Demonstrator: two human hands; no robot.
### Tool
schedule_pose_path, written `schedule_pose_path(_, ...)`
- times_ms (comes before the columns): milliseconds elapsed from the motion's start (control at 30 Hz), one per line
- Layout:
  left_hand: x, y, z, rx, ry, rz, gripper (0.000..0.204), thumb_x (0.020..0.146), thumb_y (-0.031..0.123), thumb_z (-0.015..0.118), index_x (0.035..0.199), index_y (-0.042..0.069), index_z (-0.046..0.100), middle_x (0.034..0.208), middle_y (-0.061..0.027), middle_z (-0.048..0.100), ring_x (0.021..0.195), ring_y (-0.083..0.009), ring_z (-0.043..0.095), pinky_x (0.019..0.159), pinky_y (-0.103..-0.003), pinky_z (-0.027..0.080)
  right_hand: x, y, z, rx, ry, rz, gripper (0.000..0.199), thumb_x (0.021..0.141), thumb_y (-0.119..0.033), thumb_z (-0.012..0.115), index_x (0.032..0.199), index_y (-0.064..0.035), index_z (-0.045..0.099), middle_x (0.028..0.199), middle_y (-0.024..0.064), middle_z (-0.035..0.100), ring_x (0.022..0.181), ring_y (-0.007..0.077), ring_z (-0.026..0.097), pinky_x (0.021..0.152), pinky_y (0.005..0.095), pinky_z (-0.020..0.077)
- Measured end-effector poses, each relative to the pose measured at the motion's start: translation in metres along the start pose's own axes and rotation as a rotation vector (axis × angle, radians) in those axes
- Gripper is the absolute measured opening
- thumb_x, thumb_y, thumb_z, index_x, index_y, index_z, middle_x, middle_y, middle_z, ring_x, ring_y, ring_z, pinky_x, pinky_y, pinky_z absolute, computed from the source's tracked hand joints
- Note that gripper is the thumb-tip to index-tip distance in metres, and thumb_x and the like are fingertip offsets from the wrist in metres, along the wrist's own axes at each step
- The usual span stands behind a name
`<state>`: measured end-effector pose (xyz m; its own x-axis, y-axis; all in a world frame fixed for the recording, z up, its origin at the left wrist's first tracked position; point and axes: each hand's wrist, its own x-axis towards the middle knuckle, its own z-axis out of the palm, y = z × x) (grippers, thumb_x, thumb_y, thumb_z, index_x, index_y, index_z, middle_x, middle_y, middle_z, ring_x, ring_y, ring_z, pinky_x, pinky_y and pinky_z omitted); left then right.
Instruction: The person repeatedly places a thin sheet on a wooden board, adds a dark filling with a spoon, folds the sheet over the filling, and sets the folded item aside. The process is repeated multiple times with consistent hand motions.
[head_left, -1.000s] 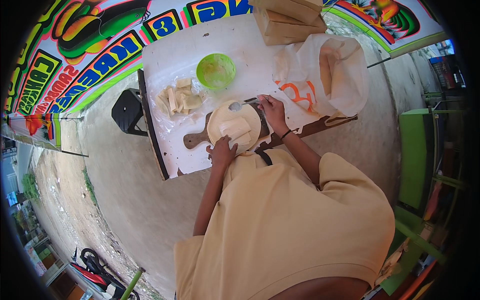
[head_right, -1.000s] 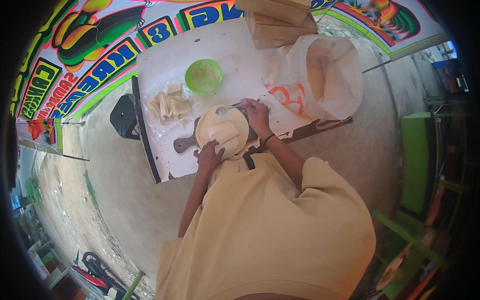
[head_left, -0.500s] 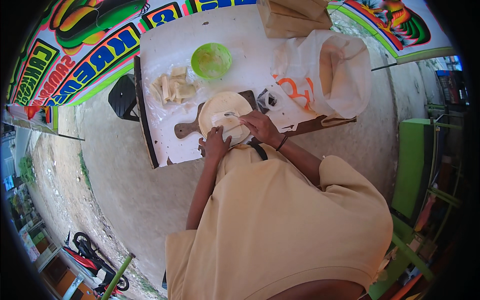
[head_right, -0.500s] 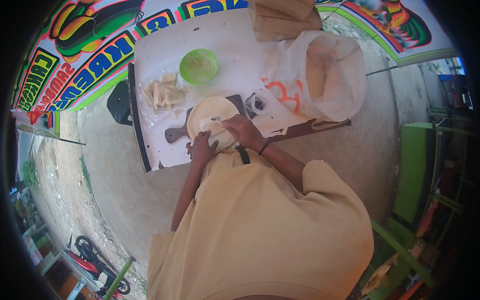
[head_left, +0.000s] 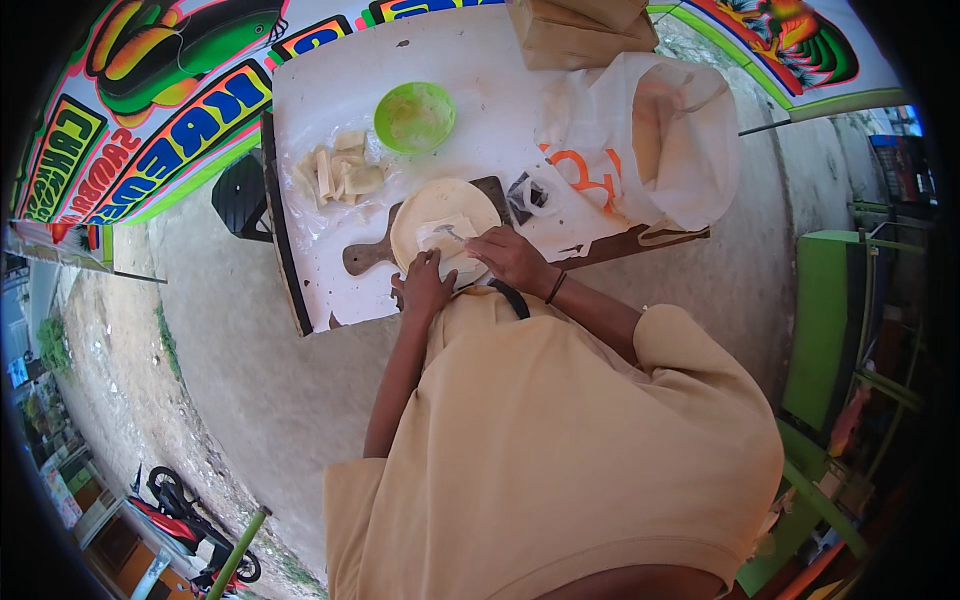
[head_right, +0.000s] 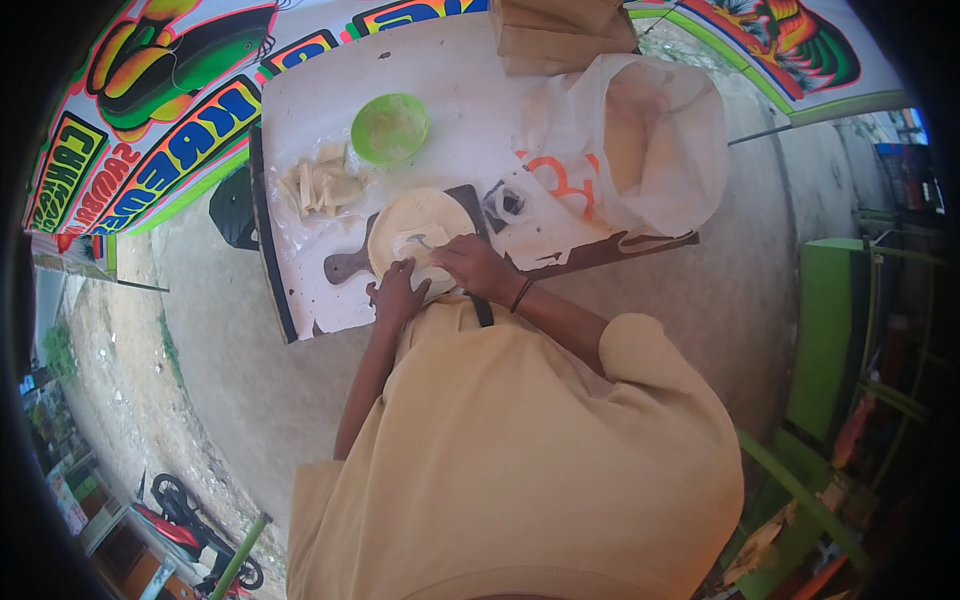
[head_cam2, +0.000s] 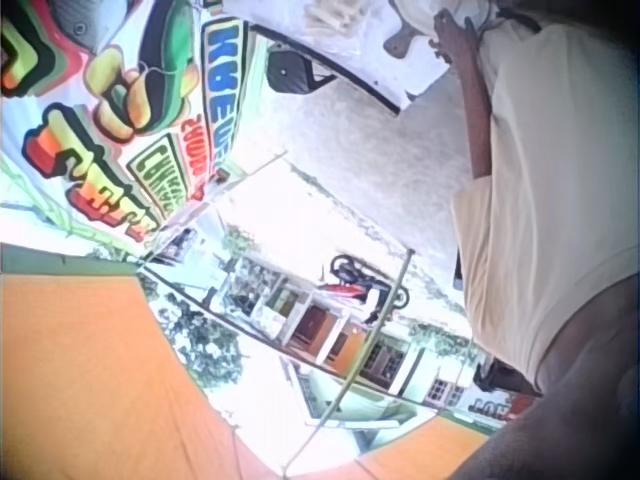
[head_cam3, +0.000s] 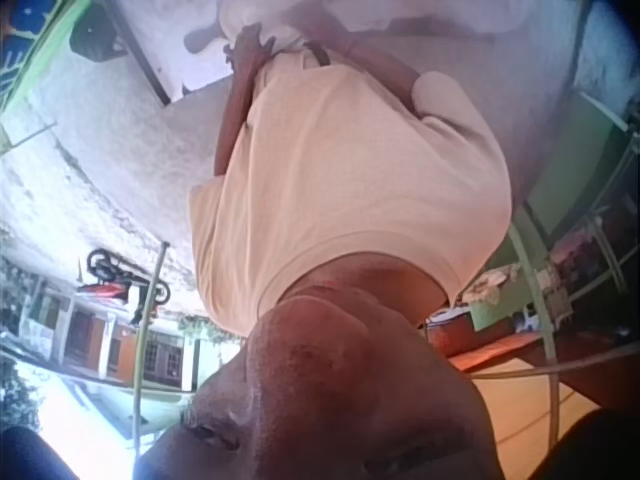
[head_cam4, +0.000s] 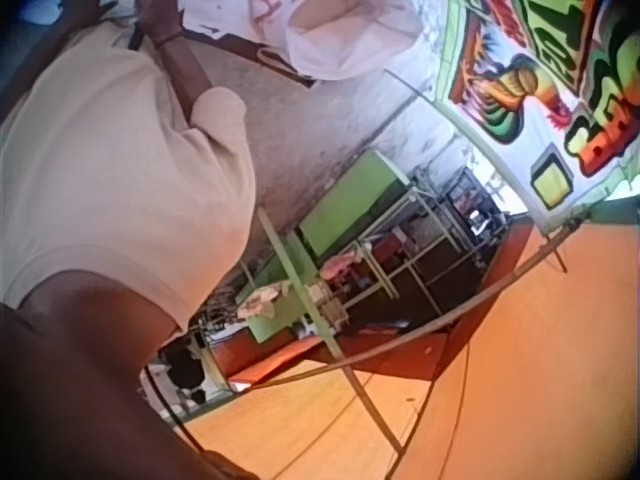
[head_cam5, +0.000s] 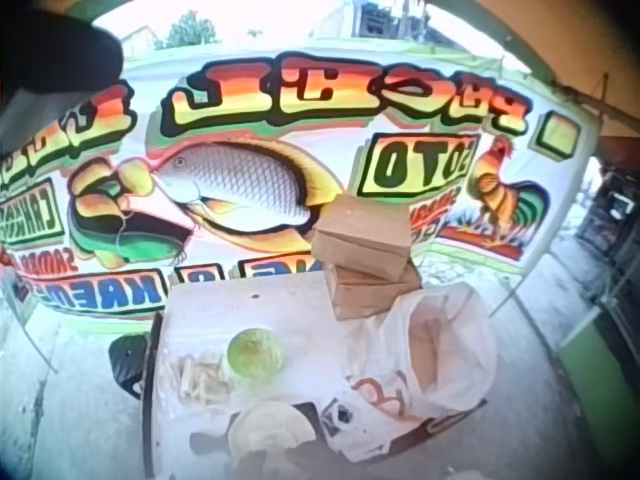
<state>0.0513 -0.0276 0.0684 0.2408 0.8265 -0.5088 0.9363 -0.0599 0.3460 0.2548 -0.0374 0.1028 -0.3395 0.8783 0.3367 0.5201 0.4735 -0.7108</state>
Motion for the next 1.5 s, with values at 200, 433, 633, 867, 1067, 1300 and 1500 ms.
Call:
schedule_pose_path(200,-0.003,-0.001,0.001,-0.022,0.017,0.013,0.061,0.084,0.04,0.064,0.136,0.012,0.048,0.135,-0.0064,0.05,0.124,-0.0236,0.049,0.093,-0.063,0.027,-0.004,-0.005,0.0,-0.011,-0.013,-0.02,0.019,0.084,-0.007,0.062,0.103,-0.0062,0.061,0.088,0.0078,0.065,0.083,0.0264,0.06,0.076,0.0385,0.0456)
schedule_pose_path(433,0.0,0.001,-0.004,-0.03,0.014,0.021,0.062,0.084,0.039,0.065,0.136,0.011,0.048,0.136,-0.0072,0.05,0.124,-0.0247,0.049,0.093,-0.064,0.027,0.02,-0.023,-0.009,0.085,0.081,0.054,0.015,0.087,-0.01,0.06,0.102,-0.0053,0.063,0.088,0.0097,0.066,0.082,0.0271,0.061,0.074,0.0382,0.0471)
schedule_pose_path(633,0.001,0.0,-0.006,-0.025,-0.034,-0.002,0.061,0.084,0.039,0.065,0.135,0.011,0.049,0.136,-0.0063,0.049,0.126,-0.0239,0.047,0.095,-0.065,0.026,0.015,0.006,0.003,-0.013,0.27,0.351,0.017,0.093,-0.013,0.058,0.098,0.0017,0.064,0.076,0.0146,0.067,0.066,0.0269,0.065,0.06,0.0329,0.0501)
schedule_pose_path(867,0.004,-0.005,-0.002,-0.03,-0.044,0.003,0.06,0.084,0.04,0.065,0.135,0.012,0.049,0.138,-0.0057,0.047,0.128,-0.0228,0.045,0.098,-0.066,0.024,0.018,0.031,0.031,0.209,0.408,0.723,0.025,0.095,-0.02,0.053,0.095,0.0027,0.064,0.067,0.0175,0.065,0.06,0.031,0.066,0.057,0.0384,0.0503)
schedule_pose_path(1067,0.001,-0.005,-0.003,-0.022,-0.031,-0.001,0.06,0.084,0.041,0.064,0.135,0.012,0.049,0.138,-0.0059,0.047,0.127,-0.0228,0.046,0.095,-0.065,0.026,0.013,0.029,-0.001,-0.026,0.396,0.709,0.026,0.095,-0.021,0.052,0.093,0.0027,0.063,0.066,0.0164,0.065,0.06,0.0289,0.067,0.057,0.038,0.0502)
schedule_pose_path(1300,0.0,-0.003,0.0,0.013,-0.012,0.034,0.059,0.084,0.038,0.065,0.135,0.012,0.049,0.135,-0.004,0.049,0.126,-0.0212,0.046,0.096,-0.064,0.026,0.022,0.028,0.027,0.116,0.358,0.727,0.025,0.095,-0.02,0.055,0.094,0.003,0.065,0.066,0.0122,0.067,0.06,0.0179,0.069,0.055,0.0293,0.0519)
schedule_pose_path(1500,-0.002,-0.015,0.009,0.043,0.134,0.126,0.049,0.083,0.028,0.066,0.128,0.012,0.054,0.127,-0.0028,0.053,0.121,-0.0193,0.049,0.098,-0.058,0.027,0.047,0.028,-0.016,0.181,0.649,0.766,0.024,0.094,-0.019,0.055,0.091,0.0028,0.065,0.065,0.0122,0.067,0.059,0.0194,0.068,0.059,0.0318,0.0531)
